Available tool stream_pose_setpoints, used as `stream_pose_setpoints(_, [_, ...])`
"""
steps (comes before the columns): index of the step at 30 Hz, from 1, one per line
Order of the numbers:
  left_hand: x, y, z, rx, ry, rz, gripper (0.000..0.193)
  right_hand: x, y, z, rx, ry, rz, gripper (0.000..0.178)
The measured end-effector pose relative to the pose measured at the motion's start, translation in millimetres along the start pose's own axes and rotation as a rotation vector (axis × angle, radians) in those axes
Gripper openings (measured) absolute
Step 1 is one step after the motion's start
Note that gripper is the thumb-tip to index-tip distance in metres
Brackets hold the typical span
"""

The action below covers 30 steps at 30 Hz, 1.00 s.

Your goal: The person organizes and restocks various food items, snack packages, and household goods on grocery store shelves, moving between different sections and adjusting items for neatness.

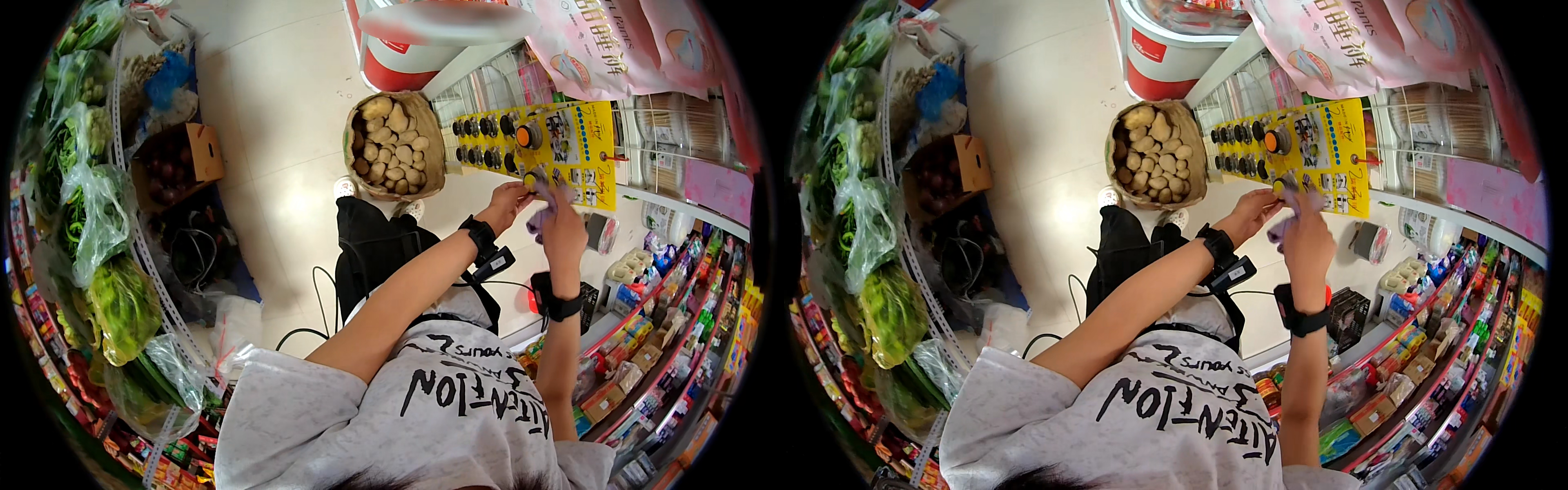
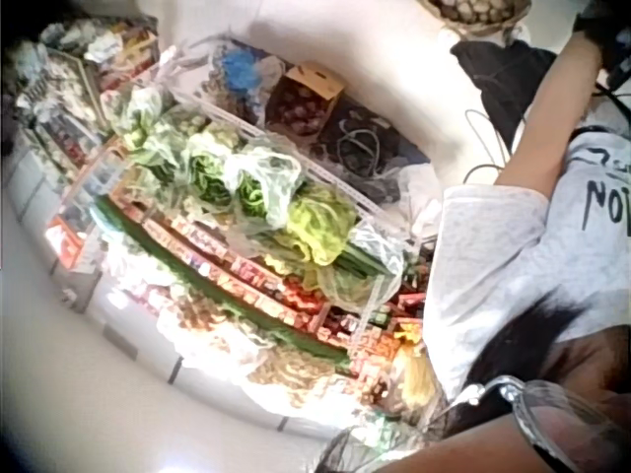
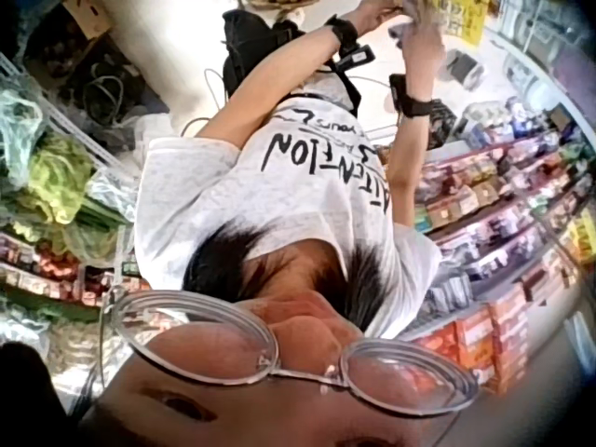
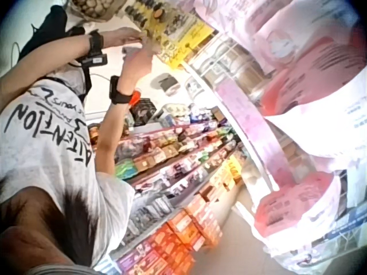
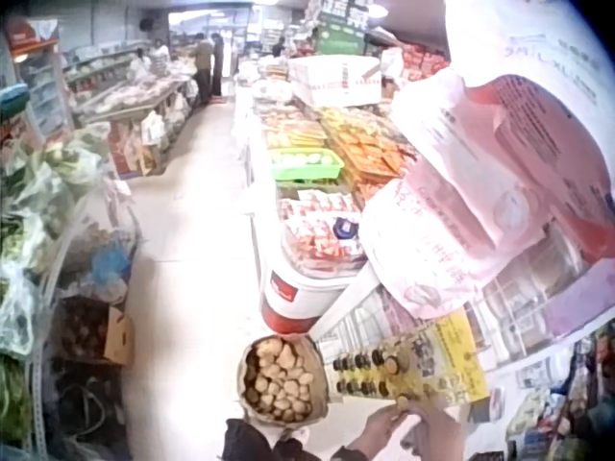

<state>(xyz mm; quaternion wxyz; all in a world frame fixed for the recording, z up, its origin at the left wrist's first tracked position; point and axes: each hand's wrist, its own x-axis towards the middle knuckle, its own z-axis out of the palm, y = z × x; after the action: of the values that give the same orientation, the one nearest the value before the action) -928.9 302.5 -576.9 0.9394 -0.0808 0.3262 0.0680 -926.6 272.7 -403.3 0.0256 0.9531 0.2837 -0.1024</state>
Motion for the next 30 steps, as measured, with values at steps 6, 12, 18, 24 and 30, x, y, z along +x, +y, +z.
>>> stream_pose_setpoints(6, [4, -10, -4, 0.015, 0.0, -0.01, 0.018, 58, 9, 42, -0.27, -0.103, -0.168, 0.036])
stream_pose_setpoints(12, [3, -3, -4, 0.101, 0.047, -0.022, 0.016, -2, 8, 52, 0.131, 0.083, 0.0, 0.048])
stream_pose_setpoints(18, [-4, 13, 5, 0.268, 0.057, -0.032, 0.031, -58, 91, 118, 0.473, -0.091, 0.212, 0.049])
stream_pose_setpoints(24, [-13, 29, 22, 0.421, -0.008, -0.151, 0.051, -46, 41, 73, 0.747, 0.226, 0.17, 0.052])
stream_pose_setpoints(30, [-18, 28, 27, 0.71, 0.025, 0.051, 0.028, -46, 32, 54, 0.688, 0.456, 0.017, 0.054])
